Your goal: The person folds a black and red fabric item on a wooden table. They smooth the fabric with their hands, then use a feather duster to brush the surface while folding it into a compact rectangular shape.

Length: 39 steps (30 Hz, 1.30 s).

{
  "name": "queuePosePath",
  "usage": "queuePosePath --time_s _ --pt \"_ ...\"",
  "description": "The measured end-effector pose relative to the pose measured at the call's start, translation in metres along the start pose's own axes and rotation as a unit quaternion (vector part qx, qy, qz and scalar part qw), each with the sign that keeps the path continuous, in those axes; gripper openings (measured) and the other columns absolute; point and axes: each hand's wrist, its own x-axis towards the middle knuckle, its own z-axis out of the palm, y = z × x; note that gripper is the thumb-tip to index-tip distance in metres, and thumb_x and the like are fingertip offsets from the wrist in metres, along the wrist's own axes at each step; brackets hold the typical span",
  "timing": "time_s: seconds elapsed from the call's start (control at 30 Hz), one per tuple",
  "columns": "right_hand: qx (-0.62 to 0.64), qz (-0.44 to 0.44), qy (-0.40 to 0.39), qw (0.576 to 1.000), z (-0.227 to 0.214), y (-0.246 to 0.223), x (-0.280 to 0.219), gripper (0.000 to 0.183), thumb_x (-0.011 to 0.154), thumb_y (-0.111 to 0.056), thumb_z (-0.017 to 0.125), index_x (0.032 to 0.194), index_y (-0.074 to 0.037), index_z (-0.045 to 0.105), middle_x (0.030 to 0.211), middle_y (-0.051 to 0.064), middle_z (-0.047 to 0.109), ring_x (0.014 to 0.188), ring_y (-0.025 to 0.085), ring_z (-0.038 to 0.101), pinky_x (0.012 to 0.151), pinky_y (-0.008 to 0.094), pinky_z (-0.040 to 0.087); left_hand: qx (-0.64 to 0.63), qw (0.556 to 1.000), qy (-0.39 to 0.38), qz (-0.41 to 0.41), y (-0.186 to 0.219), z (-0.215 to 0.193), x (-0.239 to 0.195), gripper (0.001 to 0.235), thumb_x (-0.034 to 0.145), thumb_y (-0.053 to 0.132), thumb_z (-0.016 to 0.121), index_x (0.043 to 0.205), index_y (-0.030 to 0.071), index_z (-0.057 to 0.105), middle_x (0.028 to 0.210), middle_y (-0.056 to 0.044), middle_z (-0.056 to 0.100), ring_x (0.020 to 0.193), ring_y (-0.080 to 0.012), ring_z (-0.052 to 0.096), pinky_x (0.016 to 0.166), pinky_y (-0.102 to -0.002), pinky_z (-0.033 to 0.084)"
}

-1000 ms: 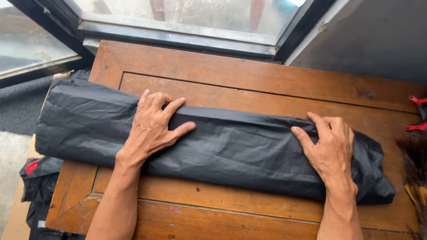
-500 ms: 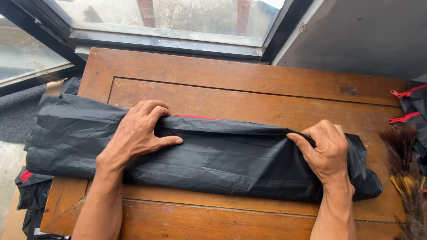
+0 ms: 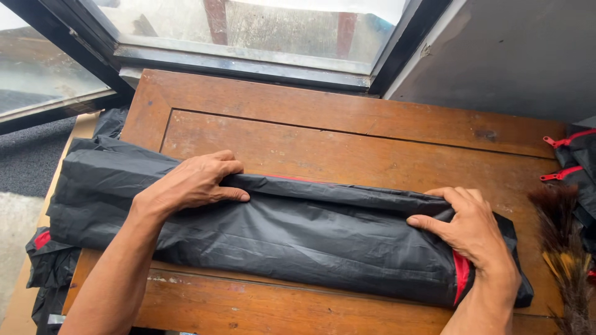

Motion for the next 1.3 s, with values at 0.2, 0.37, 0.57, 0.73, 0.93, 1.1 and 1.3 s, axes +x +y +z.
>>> queuePosePath --time_s 0.2,0.37,0.57,0.73,0.93,1.1,1.3 --pt "0.011 -0.073 0.038 0.997 0.013 0.011 0.005 0.032 0.064 -0.046 0.08 0.076 -0.018 0.071 0.073 -0.006 0.062 0.082 0.014 0.056 0.083 0.029 0.035 0.029 0.999 -0.018 -0.001 0.006 -0.006 -0.006 0.044 0.088 0.049 0.062 0.079 0.011 0.042 0.074 -0.01 0.062 0.069 -0.034 0.057 0.063 -0.041 0.038" --pt "-0.029 -0.337 0.28 0.898 -0.024 -0.017 -0.008 0.025 0.077 -0.032 0.079 0.076 -0.01 0.067 0.067 0.003 0.055 0.063 0.023 0.045 0.068 0.039 0.033 0.155 0.959 0.204 0.124 0.015 -0.036 -0.039 0.033 0.089 0.04 0.062 0.081 0.012 0.047 0.076 -0.006 0.059 0.071 -0.0278 0.061 0.064 -0.041 0.043" --pt "-0.104 -0.331 0.446 0.825 -0.036 -0.014 -0.042 0.013 0.09 0.0 0.073 0.097 -0.01 0.077 0.086 0.007 0.053 0.091 0.032 0.052 0.103 0.053 0.04 0.316 0.835 0.402 0.203 0.039 -0.042 -0.075 0.013 0.094 0.0 0.057 0.087 0.009 0.053 0.086 -0.006 0.058 0.071 -0.0227 0.054 0.063 -0.034 0.04" --pt "-0.159 -0.352 0.427 0.818 0.021 0.003 -0.04 0.019 0.091 0.002 0.064 0.095 -0.015 0.072 0.085 0.006 0.056 0.082 0.031 0.053 0.089 0.05 0.045 0.396 0.78 0.426 0.23 0.015 0.016 -0.057 0.015 0.092 0.0 0.058 0.082 0.011 0.056 0.091 -0.007 0.063 0.083 -0.0189 0.062 0.073 -0.03 0.045" --pt "-0.123 -0.271 0.329 0.896 0.054 0.017 -0.068 0.032 0.065 -0.003 0.066 0.096 -0.015 0.067 0.097 0.005 0.058 0.092 0.027 0.057 0.083 0.04 0.045 0.24 0.866 0.361 0.248 -0.005 0.065 -0.071 0.015 0.092 -0.003 0.042 0.089 0.006 0.054 0.124 -0.018 0.058 0.121 -0.0317 0.055 0.103 -0.044 0.042" --pt "-0.028 -0.268 0.264 0.926 0.06 0.014 -0.073 0.039 0.066 -0.017 0.071 0.103 -0.01 0.064 0.125 0.011 0.058 0.123 0.03 0.054 0.102 0.042 0.04 0.194 0.934 0.265 0.137 -0.001 0.068 -0.077 0.052 0.073 0.046 0.07 0.113 0.016 0.055 0.132 -0.012 0.052 0.127 -0.0312 0.047 0.103 -0.045 0.038" --pt "0.026 -0.35 0.242 0.905 0.058 -0.005 -0.071 0.037 0.08 -0.024 0.07 0.111 -0.006 0.061 0.126 0.017 0.055 0.122 0.034 0.053 0.107 0.044 0.04 0.073 0.891 0.339 0.293 0.117 0.041 -0.025 0.056 0.088 0.054 0.057 0.118 0.006 0.057 0.136 -0.019 0.05 0.131 -0.0336 0.045 0.11 -0.051 0.028"
